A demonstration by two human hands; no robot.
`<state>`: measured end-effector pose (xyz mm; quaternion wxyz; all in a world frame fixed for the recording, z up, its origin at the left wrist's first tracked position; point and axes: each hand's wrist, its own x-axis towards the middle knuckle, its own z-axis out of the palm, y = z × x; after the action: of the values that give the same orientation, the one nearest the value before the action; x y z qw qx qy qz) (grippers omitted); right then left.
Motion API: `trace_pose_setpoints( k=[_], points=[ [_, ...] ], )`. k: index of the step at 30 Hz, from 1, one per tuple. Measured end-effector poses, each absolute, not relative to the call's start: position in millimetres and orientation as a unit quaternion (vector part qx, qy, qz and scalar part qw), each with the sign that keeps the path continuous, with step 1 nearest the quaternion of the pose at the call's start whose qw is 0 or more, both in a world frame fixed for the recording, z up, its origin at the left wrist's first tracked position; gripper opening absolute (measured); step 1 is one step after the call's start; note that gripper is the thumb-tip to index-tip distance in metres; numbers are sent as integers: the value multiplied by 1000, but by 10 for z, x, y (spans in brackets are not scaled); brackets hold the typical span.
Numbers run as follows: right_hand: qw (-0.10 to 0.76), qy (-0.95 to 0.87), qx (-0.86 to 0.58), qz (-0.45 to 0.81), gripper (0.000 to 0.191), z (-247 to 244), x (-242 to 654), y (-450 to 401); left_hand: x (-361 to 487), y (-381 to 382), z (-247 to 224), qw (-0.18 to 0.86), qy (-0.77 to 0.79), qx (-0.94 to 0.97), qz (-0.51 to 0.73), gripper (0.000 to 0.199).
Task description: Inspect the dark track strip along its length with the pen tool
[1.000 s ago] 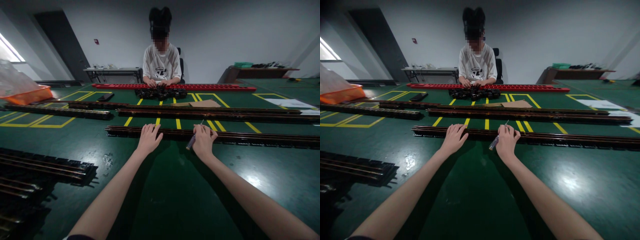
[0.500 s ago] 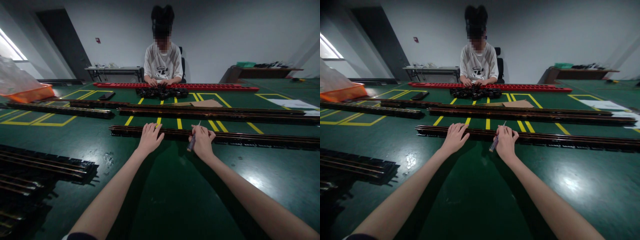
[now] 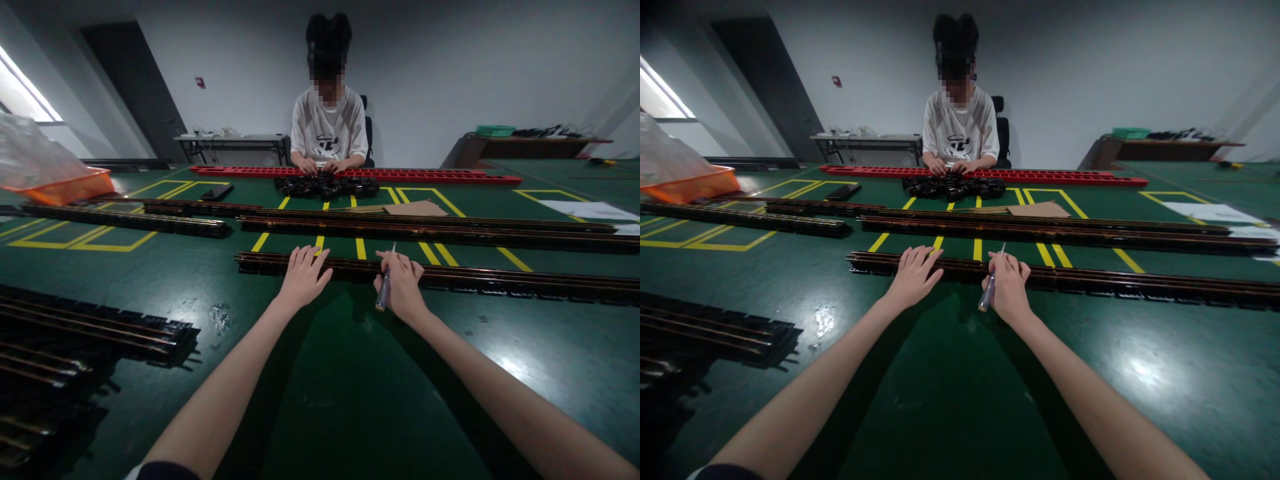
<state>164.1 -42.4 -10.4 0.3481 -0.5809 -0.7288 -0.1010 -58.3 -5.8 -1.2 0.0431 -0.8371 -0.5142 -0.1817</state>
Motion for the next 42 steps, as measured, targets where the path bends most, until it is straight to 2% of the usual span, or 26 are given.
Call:
trace_pose_setpoints(
  k=[3,6,12,16,25,33,38,42],
  points=[
    [341,-716,-601,-98,12,-95,1615,-413,-584,-45,-29,44,-512,-839,-181,51],
    [328,-694,-630,-119,13,-75,1572,-420,-583,-44,-26,42,-513,-838,-178,52],
    [318,-674,-646,-165,31,-83,1539,-415,-595,-46,-32,51,-511,-837,-192,51],
    [340,-664,-651,-142,38,-113,1600,-404,-602,-29,-62,50,-506,-839,-194,51],
    [338,-715,-603,-105,14,-108,1602,-386,-597,-37,-55,46,-508,-838,-193,52],
    [321,-684,-642,-132,21,-93,1535,-368,-601,-50,-3,35,-530,-825,-193,52],
    [341,-665,-653,-123,28,-134,1602,-346,-602,-43,-5,28,-531,-823,-198,53],
    [365,-681,-625,-110,25,-159,1650,-347,-595,-46,-13,34,-530,-823,-205,53]
  ],
)
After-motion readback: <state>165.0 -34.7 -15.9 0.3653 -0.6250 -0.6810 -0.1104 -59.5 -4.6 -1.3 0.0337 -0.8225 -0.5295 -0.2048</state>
